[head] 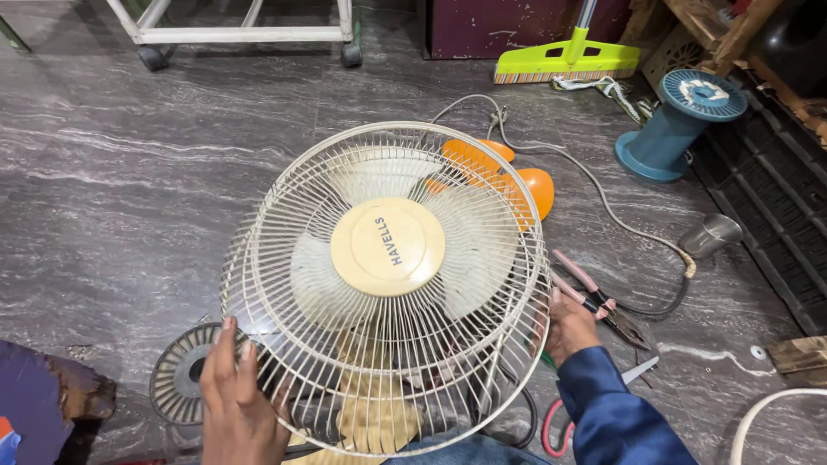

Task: The person sits on the floor with a table fan on their lap and uses a long screwdriver to unscrew the front grille of the fan. They remove the grille, brush dust off the grille and blades, then reattach the grille and tighten the screws with the screwdriver.

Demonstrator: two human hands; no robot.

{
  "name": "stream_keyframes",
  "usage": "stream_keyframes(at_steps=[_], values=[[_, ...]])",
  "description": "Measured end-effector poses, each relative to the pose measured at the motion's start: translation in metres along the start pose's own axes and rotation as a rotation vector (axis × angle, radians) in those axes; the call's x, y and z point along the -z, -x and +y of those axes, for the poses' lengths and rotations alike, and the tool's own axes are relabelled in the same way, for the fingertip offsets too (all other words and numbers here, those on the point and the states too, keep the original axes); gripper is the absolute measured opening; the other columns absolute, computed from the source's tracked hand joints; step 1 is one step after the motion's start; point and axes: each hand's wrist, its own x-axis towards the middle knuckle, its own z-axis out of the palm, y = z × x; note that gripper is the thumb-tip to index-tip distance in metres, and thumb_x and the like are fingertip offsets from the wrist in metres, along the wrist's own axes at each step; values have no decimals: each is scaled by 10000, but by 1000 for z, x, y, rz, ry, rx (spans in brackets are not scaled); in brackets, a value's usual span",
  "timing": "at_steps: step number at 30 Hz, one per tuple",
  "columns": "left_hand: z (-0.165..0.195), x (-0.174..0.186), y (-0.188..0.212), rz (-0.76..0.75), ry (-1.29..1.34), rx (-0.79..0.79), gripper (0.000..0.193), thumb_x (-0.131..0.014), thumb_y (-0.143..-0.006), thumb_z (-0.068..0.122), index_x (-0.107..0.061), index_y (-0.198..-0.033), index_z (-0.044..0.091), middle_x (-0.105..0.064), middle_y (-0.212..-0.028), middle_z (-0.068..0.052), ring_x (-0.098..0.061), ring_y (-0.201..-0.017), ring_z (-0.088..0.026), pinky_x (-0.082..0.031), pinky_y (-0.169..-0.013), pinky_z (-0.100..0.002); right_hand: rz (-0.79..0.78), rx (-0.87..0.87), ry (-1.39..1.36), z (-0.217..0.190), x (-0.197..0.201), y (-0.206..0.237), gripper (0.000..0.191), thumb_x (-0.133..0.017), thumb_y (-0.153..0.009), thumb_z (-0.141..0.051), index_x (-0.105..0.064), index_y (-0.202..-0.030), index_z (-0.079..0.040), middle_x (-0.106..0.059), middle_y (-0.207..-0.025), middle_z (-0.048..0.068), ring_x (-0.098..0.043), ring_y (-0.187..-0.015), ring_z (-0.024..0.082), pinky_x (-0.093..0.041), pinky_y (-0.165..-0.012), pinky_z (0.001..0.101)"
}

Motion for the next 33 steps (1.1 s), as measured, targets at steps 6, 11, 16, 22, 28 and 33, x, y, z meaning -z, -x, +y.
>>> stream_keyframes(at_steps=[6,11,16,22,28,33], values=[[22,5,-29,-212,195,-27,963,-639,-675,-30,-85,-1458,-117,-123,-1490,-467,-187,-1406,-613,-213,-1093,-733,286,73,82,-49,-13,-10,352,-560,-1054,-381,-641,-1021,-40,-569,-718,36,-494,-519,159,-413,-432,345],[58,9,-57,-105,618,451,948,-516,-671,-74,-128,-1536,-95,-215,-1606,-338,-343,-1448,-470,-329,-1164,-563,455,216,181,-82,-21,-22,382,-629,-1037,-356,-733,-983,8,-645,-763,62,-547,-567,135,-455,-507,293],[94,5,-106,177,673,977,684,-532,-944,157,-277,-1549,-35,-421,-1529,-258,-463,-1412,-372,-374,-1174,-494,531,227,209,-114,-25,-24,393,-645,-1021,-349,-743,-892,10,-656,-735,61,-556,-551,156,-459,-512,312],[119,-17,-154,169,257,767,693,-622,-983,340,-363,-1465,-87,-381,-1384,-303,-375,-1320,-395,-331,-1077,-548,612,91,260,-142,-28,-24,392,-634,-1014,-371,-752,-910,-12,-642,-722,66,-563,-547,168,-450,-497,338],[131,-13,-182,82,11,513,555,-603,-991,328,-492,-1379,-52,-465,-1386,-264,-312,-1367,-410,-226,-1151,-585,542,140,221,-169,-20,-29,392,-617,-1022,-375,-723,-882,-25,-606,-683,43,-526,-514,159,-420,-459,342],[136,-15,-246,-325,-27,-18,531,-583,-991,345,-506,-1423,47,-467,-1462,-262,-342,-1441,-447,-231,-1150,-605,515,126,164,-198,-18,-35,374,-601,-1025,-367,-704,-874,-41,-583,-664,50,-481,-462,163,-365,-409,358]])
